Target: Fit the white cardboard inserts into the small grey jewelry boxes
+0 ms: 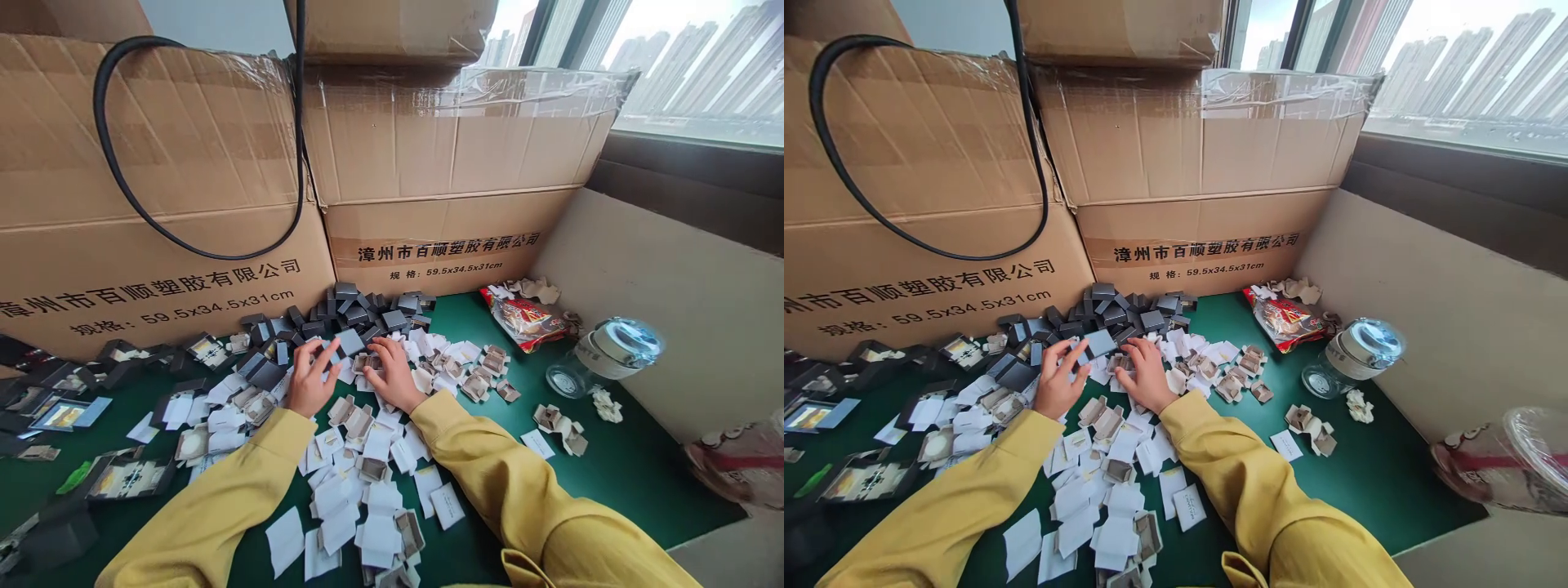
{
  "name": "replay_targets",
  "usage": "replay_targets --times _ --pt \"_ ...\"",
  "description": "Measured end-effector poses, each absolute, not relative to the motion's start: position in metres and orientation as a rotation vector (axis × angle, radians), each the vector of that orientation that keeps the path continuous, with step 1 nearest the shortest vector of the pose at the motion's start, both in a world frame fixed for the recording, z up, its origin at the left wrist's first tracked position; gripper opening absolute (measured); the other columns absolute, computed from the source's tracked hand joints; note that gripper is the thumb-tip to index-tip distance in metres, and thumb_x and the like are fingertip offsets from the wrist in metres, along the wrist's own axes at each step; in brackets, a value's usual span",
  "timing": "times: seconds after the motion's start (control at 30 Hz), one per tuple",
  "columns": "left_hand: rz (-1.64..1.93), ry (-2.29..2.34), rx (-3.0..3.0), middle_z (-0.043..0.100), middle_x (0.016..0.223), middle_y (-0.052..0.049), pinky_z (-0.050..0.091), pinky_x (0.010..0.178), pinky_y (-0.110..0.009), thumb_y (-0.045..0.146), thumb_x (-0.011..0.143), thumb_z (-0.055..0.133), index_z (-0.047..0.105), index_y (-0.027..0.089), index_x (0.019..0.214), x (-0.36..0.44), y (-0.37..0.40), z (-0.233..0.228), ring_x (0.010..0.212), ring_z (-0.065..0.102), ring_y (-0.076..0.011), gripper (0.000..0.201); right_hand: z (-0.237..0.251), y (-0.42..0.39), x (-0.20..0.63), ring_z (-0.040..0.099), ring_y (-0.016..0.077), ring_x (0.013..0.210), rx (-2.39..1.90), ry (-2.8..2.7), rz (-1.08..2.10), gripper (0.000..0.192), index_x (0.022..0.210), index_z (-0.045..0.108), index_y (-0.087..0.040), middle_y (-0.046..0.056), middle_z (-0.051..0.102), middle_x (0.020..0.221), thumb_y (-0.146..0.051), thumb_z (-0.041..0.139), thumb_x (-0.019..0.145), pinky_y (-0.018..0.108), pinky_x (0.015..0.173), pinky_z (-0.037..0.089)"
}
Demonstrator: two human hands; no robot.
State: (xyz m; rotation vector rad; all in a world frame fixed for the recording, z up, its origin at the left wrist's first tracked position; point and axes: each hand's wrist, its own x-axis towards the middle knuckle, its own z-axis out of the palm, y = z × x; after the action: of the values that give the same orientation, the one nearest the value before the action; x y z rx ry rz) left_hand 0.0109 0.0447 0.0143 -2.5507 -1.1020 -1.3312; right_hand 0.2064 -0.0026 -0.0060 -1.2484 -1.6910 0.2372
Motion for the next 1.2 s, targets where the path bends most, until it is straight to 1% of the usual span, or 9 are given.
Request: replay_targets --times 0.23,0.43,0.57,0.63,0.77,0.9,0.97,1.1,1.2 --pt "-1.484 -1.716 -1.95 0.044 0.116 -0.015 0.033 0.1 -0.039 0.034 0.083 0.05 0.055 0.013 0.12 0.024 0.106 0.06 0.115 0.041 -0.0273 0.043 -0.009 -0.001 0.209 0.046 0.0245 0.113 -1.285 -1.665 0.093 0.025 0.106 0.056 -0.018 0.013 0.052 0.117 -0.018 0.046 0.083 0.046 0.095 0.039" --pt "-1.138 -2.104 -2.046 0.047 0.123 -0.018 0.032 0.094 -0.057 0.031 0.078 0.053 0.058 0.017 0.116 0.02 0.123 0.055 0.118 0.039 -0.0367 0.041 -0.014 0.002 0.209 0.049 0.0216 0.107 -1.256 -1.741 0.157 0.021 0.096 0.059 -0.019 0.011 0.056 0.112 -0.013 0.045 0.083 0.04 0.092 0.043" --pt "-1.093 -1.915 -2.073 0.027 0.144 -0.02 0.015 0.1 -0.066 0.029 0.077 0.053 0.046 0.016 0.129 0.02 0.113 0.053 0.133 0.019 -0.0385 0.054 -0.012 0.001 0.208 0.05 0.021 0.104 -1.257 -1.731 0.166 0.019 0.091 0.06 -0.018 0.011 0.057 0.11 -0.013 0.044 0.083 0.038 0.09 0.044" --pt "-1.14 -1.771 -2.121 0.023 0.147 -0.02 0.013 0.104 -0.061 0.027 0.078 0.052 0.041 0.014 0.133 0.026 0.11 0.058 0.136 0.015 -0.0359 0.057 -0.011 0.001 0.208 0.05 0.0214 0.101 -1.267 -1.714 0.167 0.019 0.089 0.06 -0.017 0.011 0.058 0.105 -0.013 0.042 0.083 0.038 0.088 0.044" --pt "-1.155 -1.534 -2.362 0.038 0.138 -0.019 0.023 0.108 -0.045 0.025 0.08 0.047 0.041 0.009 0.134 0.046 0.12 0.071 0.13 0.03 -0.0291 0.056 -0.013 0.003 0.208 0.051 0.0216 0.091 -1.298 -1.705 0.18 0.019 0.086 0.06 -0.016 0.01 0.06 0.092 -0.012 0.041 0.083 0.037 0.083 0.045" --pt "-0.738 -1.45 -2.803 0.044 0.136 -0.014 0.03 0.104 -0.041 0.028 0.078 0.05 0.027 0.015 0.142 0.064 0.154 0.085 0.124 0.039 -0.0269 0.07 -0.014 0.005 0.208 0.054 0.0196 0.087 -1.296 -1.761 0.203 0.018 0.086 0.06 -0.018 0.007 0.061 0.086 -0.012 0.043 0.083 0.032 0.079 0.045" --pt "-0.54 -1.496 -2.869 0.042 0.139 -0.013 0.03 0.103 -0.042 0.028 0.07 0.06 0.037 0.017 0.137 0.068 0.172 0.092 0.125 0.038 -0.0301 0.072 -0.013 0.005 0.209 0.055 0.0187 0.085 -1.3 -1.783 0.208 0.019 0.086 0.061 -0.018 0.006 0.062 0.085 -0.012 0.043 0.083 0.03 0.078 0.044" --pt "-0.481 -1.565 -2.898 0.062 0.116 -0.015 0.036 0.098 -0.045 0.033 0.059 0.071 0.06 0.016 0.118 0.065 0.192 0.108 0.111 0.051 -0.035 0.062 -0.012 0.004 0.21 0.055 0.0178 0.085 -1.31 -1.803 0.205 0.02 0.086 0.061 -0.017 0.006 0.062 0.084 -0.013 0.042 0.084 0.029 0.078 0.043" --pt "-0.583 -1.601 -2.924 0.065 0.113 -0.009 0.041 0.093 -0.036 0.043 0.062 0.069 0.059 0.02 0.118 0.059 0.191 0.121 0.102 0.059 -0.0271 0.061 -0.011 0.004 0.213 0.055 0.0178 0.083 -1.309 -1.81 0.204 0.02 0.086 0.062 -0.017 0.007 0.063 0.083 -0.014 0.042 0.085 0.029 0.077 0.043"
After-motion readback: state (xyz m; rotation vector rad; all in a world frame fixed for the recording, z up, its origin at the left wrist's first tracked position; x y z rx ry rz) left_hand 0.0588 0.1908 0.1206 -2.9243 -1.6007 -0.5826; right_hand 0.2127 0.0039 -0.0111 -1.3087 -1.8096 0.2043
